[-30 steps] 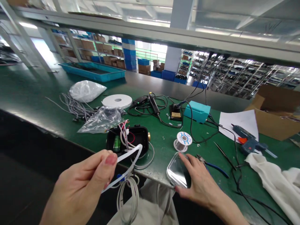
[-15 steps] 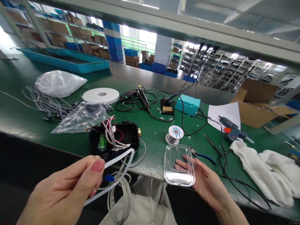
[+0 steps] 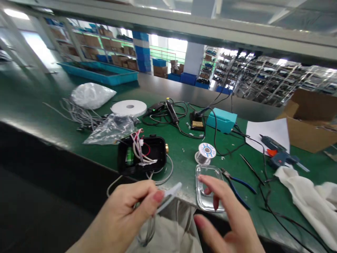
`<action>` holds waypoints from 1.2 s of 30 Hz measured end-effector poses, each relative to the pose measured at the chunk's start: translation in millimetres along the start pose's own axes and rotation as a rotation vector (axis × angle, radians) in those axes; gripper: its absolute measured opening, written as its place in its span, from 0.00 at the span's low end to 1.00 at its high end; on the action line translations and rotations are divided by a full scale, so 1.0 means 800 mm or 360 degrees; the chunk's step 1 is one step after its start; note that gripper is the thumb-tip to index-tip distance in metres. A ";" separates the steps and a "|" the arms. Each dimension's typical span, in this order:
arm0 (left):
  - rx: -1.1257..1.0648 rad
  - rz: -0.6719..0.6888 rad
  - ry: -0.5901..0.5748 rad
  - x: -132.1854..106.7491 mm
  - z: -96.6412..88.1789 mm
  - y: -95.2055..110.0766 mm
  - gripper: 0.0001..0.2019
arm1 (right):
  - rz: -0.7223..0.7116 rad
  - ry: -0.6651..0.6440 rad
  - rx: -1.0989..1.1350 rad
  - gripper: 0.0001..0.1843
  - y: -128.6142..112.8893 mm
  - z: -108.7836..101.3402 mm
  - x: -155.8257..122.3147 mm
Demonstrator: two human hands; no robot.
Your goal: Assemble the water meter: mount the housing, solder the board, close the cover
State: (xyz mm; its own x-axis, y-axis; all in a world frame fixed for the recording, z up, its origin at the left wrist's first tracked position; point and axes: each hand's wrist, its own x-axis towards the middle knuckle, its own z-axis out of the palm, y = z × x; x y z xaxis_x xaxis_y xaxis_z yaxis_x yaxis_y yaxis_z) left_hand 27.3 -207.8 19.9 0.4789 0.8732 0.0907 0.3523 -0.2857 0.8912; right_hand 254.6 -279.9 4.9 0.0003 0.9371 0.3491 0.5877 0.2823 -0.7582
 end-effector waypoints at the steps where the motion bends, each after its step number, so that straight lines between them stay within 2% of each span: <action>1: -0.0037 -0.0010 -0.0113 0.002 0.003 0.008 0.21 | -0.0187 -0.0129 0.0009 0.27 -0.009 0.009 0.008; 3: -0.0139 -0.0069 -0.0299 0.003 0.004 0.019 0.19 | -0.0416 -0.0357 0.0025 0.17 -0.022 0.024 0.025; 4: -0.0197 -0.0159 -0.0368 0.002 0.001 0.021 0.18 | -0.0439 -0.0414 0.0022 0.11 -0.025 0.028 0.033; 5: -0.0249 -0.0269 -0.0428 0.000 -0.004 0.021 0.16 | -0.0414 -0.0410 0.0012 0.08 -0.027 0.031 0.039; 7: -0.0301 -0.0455 -0.0469 -0.007 -0.015 0.013 0.14 | -0.0301 -0.0294 -0.0001 0.08 -0.025 0.032 0.049; 10: -0.0373 -0.0437 -0.0289 -0.019 -0.031 -0.010 0.12 | -0.0061 -0.0162 0.0027 0.10 -0.018 0.027 0.058; 13: -0.0630 -0.0371 -0.0081 -0.024 -0.045 -0.031 0.12 | 0.0175 -0.0086 0.0087 0.13 -0.016 0.027 0.072; 15: -0.0755 -0.0371 0.0133 -0.020 -0.057 -0.038 0.12 | 0.0231 -0.0092 0.0137 0.14 -0.021 0.034 0.090; 19: -0.0730 -0.0335 0.0686 0.011 -0.090 -0.046 0.13 | 0.0166 -0.0187 0.0176 0.15 -0.039 0.060 0.148; 22: -0.0748 -0.0335 0.0887 0.043 -0.115 -0.059 0.14 | 0.0165 -0.0217 0.0131 0.14 -0.053 0.082 0.198; 25: -0.0823 -0.0383 0.0937 0.070 -0.131 -0.077 0.12 | 0.0209 -0.0252 0.0053 0.11 -0.060 0.101 0.239; 29: -0.0959 -0.0492 0.0853 0.092 -0.136 -0.097 0.12 | 0.0230 -0.0224 -0.0045 0.10 -0.054 0.117 0.274; 32: -0.1068 -0.0538 0.0776 0.101 -0.136 -0.105 0.12 | 0.0280 -0.0208 -0.0087 0.11 -0.043 0.123 0.288; 36: -0.1188 -0.0486 0.0814 0.109 -0.138 -0.104 0.09 | 0.0329 -0.0231 -0.0065 0.12 -0.031 0.123 0.292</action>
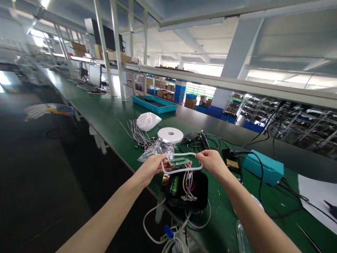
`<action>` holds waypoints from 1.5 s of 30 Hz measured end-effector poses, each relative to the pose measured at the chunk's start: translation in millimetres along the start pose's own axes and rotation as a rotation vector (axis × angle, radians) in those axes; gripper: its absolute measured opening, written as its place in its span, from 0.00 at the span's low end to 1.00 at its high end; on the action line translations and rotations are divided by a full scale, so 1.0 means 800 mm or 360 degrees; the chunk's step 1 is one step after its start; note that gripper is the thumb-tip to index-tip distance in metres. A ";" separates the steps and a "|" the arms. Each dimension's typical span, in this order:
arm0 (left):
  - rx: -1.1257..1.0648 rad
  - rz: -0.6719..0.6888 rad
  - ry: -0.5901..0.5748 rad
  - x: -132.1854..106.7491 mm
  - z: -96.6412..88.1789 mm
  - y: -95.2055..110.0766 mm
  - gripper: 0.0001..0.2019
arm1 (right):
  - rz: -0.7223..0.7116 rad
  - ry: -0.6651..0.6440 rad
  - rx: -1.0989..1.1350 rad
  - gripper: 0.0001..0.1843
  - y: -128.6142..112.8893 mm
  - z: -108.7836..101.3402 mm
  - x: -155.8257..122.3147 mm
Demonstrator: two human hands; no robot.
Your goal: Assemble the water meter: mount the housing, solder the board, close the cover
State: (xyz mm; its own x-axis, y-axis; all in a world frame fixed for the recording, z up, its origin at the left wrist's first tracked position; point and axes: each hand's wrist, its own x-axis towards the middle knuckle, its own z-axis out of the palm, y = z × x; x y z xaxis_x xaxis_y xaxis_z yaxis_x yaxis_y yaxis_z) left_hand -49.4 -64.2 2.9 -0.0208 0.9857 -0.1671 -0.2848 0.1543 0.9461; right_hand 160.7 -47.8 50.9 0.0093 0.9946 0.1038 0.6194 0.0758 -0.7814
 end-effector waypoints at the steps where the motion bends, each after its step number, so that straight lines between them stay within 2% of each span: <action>1: -0.0043 0.0028 0.0005 0.001 0.002 0.002 0.08 | 0.0003 -0.0008 0.0017 0.11 0.002 -0.001 -0.001; 6: -0.0305 0.0127 0.0010 -0.002 0.021 0.018 0.06 | -0.0023 -0.0011 0.0140 0.12 0.000 -0.009 -0.010; 11: -0.0505 -0.0005 -0.0049 -0.011 0.048 0.035 0.10 | -0.0037 0.0018 0.0299 0.14 -0.001 -0.013 -0.010; 15: -0.0531 -0.0089 -0.0086 -0.017 0.060 0.043 0.13 | 0.0019 -0.0104 0.0477 0.15 0.005 -0.013 -0.011; 19: -0.0471 -0.0086 -0.0121 -0.025 0.059 0.043 0.12 | 0.0089 -0.0228 0.0683 0.20 0.008 -0.020 -0.030; 26: -0.0085 -0.0032 -0.0222 -0.041 0.039 0.027 0.07 | 0.0160 -0.0365 0.0753 0.22 0.023 -0.026 -0.068; 33: 0.0458 0.0222 -0.0226 -0.052 0.028 0.015 0.12 | 0.0024 -0.0135 0.0541 0.15 0.049 -0.015 -0.084; 35: 0.0570 0.0291 -0.0248 -0.054 0.026 0.011 0.09 | -0.0017 -0.0102 0.0485 0.14 0.055 -0.013 -0.089; 38: 0.0775 0.0382 -0.0299 -0.056 0.023 0.003 0.14 | -0.0077 -0.0111 0.0378 0.11 0.060 -0.012 -0.095; 41: 0.0940 0.0471 -0.0227 -0.055 0.023 0.000 0.12 | -0.0137 -0.0114 0.0276 0.07 0.059 -0.012 -0.097; 45: 0.1141 0.0782 -0.0079 -0.050 0.027 0.003 0.09 | -0.0218 -0.0006 0.0101 0.10 0.050 -0.009 -0.093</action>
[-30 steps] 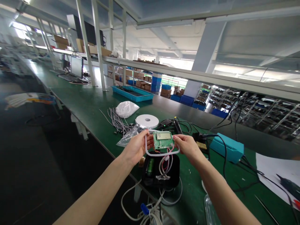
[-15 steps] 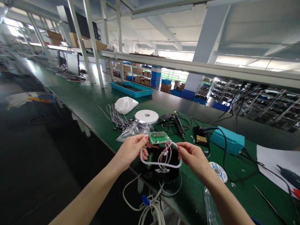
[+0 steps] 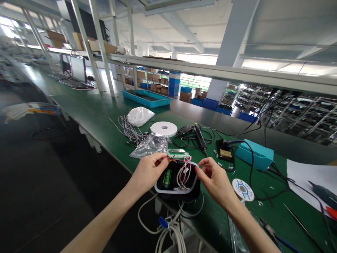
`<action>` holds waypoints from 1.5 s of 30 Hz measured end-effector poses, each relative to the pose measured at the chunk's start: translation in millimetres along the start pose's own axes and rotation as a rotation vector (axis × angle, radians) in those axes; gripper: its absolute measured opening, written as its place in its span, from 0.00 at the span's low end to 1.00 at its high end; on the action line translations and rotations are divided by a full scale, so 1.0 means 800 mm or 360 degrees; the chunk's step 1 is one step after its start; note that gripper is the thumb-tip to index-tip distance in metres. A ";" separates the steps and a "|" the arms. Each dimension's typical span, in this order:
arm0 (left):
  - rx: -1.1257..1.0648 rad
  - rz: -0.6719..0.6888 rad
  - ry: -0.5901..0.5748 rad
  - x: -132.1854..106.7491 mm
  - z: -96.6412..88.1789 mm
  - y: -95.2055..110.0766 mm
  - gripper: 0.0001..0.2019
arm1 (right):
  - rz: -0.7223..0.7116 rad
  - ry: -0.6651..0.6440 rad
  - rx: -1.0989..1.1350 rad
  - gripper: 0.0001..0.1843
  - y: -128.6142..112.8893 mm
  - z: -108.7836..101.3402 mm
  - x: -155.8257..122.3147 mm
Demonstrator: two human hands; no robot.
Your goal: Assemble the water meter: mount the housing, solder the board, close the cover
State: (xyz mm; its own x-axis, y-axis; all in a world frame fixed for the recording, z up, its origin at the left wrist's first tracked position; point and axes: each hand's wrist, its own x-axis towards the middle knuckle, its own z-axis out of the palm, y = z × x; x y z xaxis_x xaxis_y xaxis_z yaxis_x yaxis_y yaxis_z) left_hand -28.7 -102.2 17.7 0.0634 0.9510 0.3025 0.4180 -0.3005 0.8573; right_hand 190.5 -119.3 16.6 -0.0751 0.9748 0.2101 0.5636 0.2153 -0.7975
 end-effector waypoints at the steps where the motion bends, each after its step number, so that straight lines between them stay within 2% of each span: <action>1: 0.0019 0.0063 0.0032 0.002 0.001 0.001 0.09 | -0.0033 0.0031 -0.0086 0.10 -0.001 0.001 0.002; 4: -0.0030 0.0161 0.0049 0.005 0.004 0.003 0.08 | -0.0200 0.0162 -0.0346 0.10 -0.002 0.004 0.008; 7: -0.0107 0.0213 -0.0006 0.004 0.006 0.006 0.08 | -0.0300 0.0264 -0.0416 0.10 -0.001 0.006 0.009; 14: -0.0125 0.0198 0.0091 -0.004 0.012 0.013 0.07 | -0.0354 0.0443 -0.0543 0.11 -0.007 0.019 -0.005; 18: -0.0184 0.0166 0.0187 -0.006 0.018 0.012 0.06 | -0.0289 0.0576 -0.0668 0.12 -0.011 0.027 -0.013; 21: -0.0248 0.0159 0.0240 -0.009 0.022 0.011 0.06 | -0.0156 0.0404 -0.0637 0.14 -0.013 0.031 -0.015; 24: -0.0295 0.0150 0.0240 -0.010 0.026 0.010 0.06 | 0.0033 0.0298 -0.0307 0.15 -0.012 0.038 -0.011; 26: -0.0343 0.0126 0.0236 -0.010 0.027 0.010 0.06 | 0.0079 0.0278 -0.0100 0.14 -0.011 0.043 -0.007; 31: -0.0361 0.0122 0.0286 -0.007 0.027 0.007 0.07 | -0.0034 0.0128 0.0160 0.11 -0.008 0.043 -0.006; 35: -0.0269 0.0091 0.0238 -0.007 0.026 0.006 0.07 | -0.0106 -0.0271 0.0273 0.07 -0.005 0.021 -0.011; 37: -0.0246 0.0065 0.0212 -0.008 0.025 0.008 0.07 | -0.0095 -0.0379 0.0236 0.09 -0.003 0.010 -0.011; 39: -0.0189 0.0075 0.0222 -0.010 0.025 0.011 0.07 | -0.0060 -0.0253 0.0158 0.11 0.001 0.003 -0.010; 41: -0.0107 0.0132 0.0271 -0.012 0.025 0.013 0.06 | -0.0062 0.0055 -0.0009 0.12 0.005 0.001 -0.009; 43: -0.0028 0.0212 0.0311 -0.013 0.025 0.013 0.06 | -0.0163 0.0317 -0.0232 0.11 0.008 0.003 -0.008; 45: 0.0026 0.0280 0.0312 -0.014 0.024 0.012 0.06 | -0.0316 0.0408 -0.0413 0.10 0.009 0.006 -0.008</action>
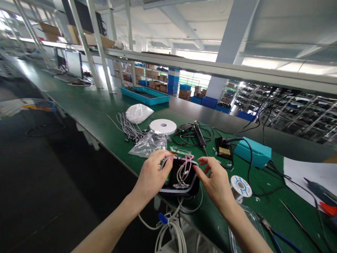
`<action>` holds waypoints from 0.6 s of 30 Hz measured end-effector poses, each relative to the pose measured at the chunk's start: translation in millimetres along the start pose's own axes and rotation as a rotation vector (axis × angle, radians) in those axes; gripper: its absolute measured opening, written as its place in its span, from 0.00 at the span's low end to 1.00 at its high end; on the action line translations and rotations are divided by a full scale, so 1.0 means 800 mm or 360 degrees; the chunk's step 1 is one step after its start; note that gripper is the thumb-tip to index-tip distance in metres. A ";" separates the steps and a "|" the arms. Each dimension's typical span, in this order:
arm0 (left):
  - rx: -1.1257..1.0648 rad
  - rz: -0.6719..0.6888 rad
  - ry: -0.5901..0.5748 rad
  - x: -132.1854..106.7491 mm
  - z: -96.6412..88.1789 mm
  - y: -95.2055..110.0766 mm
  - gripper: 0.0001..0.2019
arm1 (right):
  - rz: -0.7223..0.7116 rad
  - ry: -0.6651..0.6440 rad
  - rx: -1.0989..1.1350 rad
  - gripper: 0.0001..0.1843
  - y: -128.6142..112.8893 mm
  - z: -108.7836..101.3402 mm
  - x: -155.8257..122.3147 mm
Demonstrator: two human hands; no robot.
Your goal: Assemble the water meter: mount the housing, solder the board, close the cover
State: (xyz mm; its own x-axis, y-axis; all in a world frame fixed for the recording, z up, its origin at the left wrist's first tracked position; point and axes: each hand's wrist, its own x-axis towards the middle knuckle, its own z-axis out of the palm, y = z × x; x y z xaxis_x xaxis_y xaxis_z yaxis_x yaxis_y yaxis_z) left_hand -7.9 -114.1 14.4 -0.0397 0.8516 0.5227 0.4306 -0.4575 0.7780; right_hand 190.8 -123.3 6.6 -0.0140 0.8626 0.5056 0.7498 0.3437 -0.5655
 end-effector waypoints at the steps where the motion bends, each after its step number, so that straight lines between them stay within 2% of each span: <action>1: 0.0028 0.0039 -0.0011 0.000 -0.001 -0.001 0.06 | -0.0067 -0.0014 -0.0027 0.09 0.000 0.002 -0.001; 3: 0.0126 0.0117 -0.0027 -0.001 -0.003 -0.002 0.08 | -0.0136 -0.0037 -0.0048 0.08 -0.003 0.003 -0.001; 6: 0.0339 0.0192 -0.0003 -0.004 -0.007 -0.001 0.09 | -0.0091 -0.0020 -0.0034 0.08 -0.008 0.001 0.000; 12: 0.0245 -0.0050 -0.0169 -0.008 -0.011 0.000 0.08 | 0.0327 -0.0191 0.0301 0.09 -0.017 -0.013 0.012; 14: 0.0259 -0.0055 -0.0151 -0.008 -0.010 -0.001 0.07 | 0.0301 -0.0216 0.0283 0.09 -0.014 -0.014 0.014; 18: 0.0352 0.0105 -0.0047 -0.010 -0.007 -0.005 0.07 | 0.0078 -0.0159 0.0118 0.07 -0.004 -0.008 0.013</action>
State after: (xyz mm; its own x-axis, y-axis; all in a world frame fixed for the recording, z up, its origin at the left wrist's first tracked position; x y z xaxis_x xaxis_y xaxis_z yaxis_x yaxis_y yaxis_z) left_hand -14.5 -120.6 9.1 0.0202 0.8302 0.5571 0.6185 -0.4482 0.6455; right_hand 192.2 -118.0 17.9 -0.0471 0.9105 0.4108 0.7002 0.3234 -0.6364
